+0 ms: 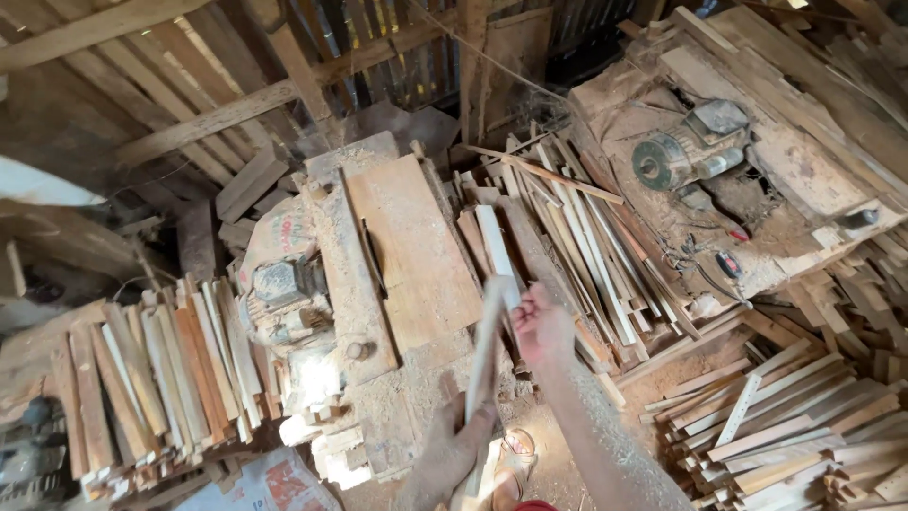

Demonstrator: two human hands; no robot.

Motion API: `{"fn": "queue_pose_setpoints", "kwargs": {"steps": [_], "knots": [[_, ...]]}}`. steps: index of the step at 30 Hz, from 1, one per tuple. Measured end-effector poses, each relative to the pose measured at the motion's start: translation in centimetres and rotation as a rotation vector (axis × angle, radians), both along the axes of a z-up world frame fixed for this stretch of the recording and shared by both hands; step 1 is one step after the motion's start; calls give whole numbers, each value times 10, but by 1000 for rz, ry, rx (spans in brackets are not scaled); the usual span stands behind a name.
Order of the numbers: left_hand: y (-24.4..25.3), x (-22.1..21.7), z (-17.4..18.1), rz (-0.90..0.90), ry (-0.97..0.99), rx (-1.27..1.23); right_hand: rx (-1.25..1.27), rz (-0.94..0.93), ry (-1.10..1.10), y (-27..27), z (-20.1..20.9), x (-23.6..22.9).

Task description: Feeding thin wooden strips into a table saw to cut them to size

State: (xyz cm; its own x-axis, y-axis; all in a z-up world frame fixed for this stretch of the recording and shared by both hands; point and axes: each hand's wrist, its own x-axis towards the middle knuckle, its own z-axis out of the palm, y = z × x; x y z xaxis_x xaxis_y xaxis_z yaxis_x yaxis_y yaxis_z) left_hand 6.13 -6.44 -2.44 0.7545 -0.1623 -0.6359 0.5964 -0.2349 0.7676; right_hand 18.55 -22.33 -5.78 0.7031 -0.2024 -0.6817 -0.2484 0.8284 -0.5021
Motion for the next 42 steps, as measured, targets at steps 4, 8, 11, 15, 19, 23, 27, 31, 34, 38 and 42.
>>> {"fn": "queue_pose_setpoints", "kwargs": {"steps": [4,8,11,15,19,23,27,31,34,38,42], "knots": [[1,9,-14,345,114,-70,-214,57,122,-16,34,-4],[-8,36,17,204,-60,-37,-1436,709,-160,-23,-51,-13],[-23,53,38,289,-19,-139,-1552,1025,-12,-27,-86,-14],[-16,68,-22,409,-45,-328,-927,997,2,-31,6,-20],[-11,71,-52,503,-37,-515,-743,979,202,-52,46,-33],[-14,82,-58,519,-33,-598,-745,965,86,-61,33,-34],[-37,96,-46,514,-171,-450,-380,600,-298,-71,-66,-30],[-52,132,-91,242,-305,143,-939,784,-225,-59,-28,-33],[-69,147,-108,-37,-435,724,-1328,952,-152,-50,-94,-17],[-76,143,-84,-187,-420,874,-1417,934,-132,-45,-121,-8],[-71,147,-104,-31,-390,668,-1241,698,-235,-52,-79,-29]]}}
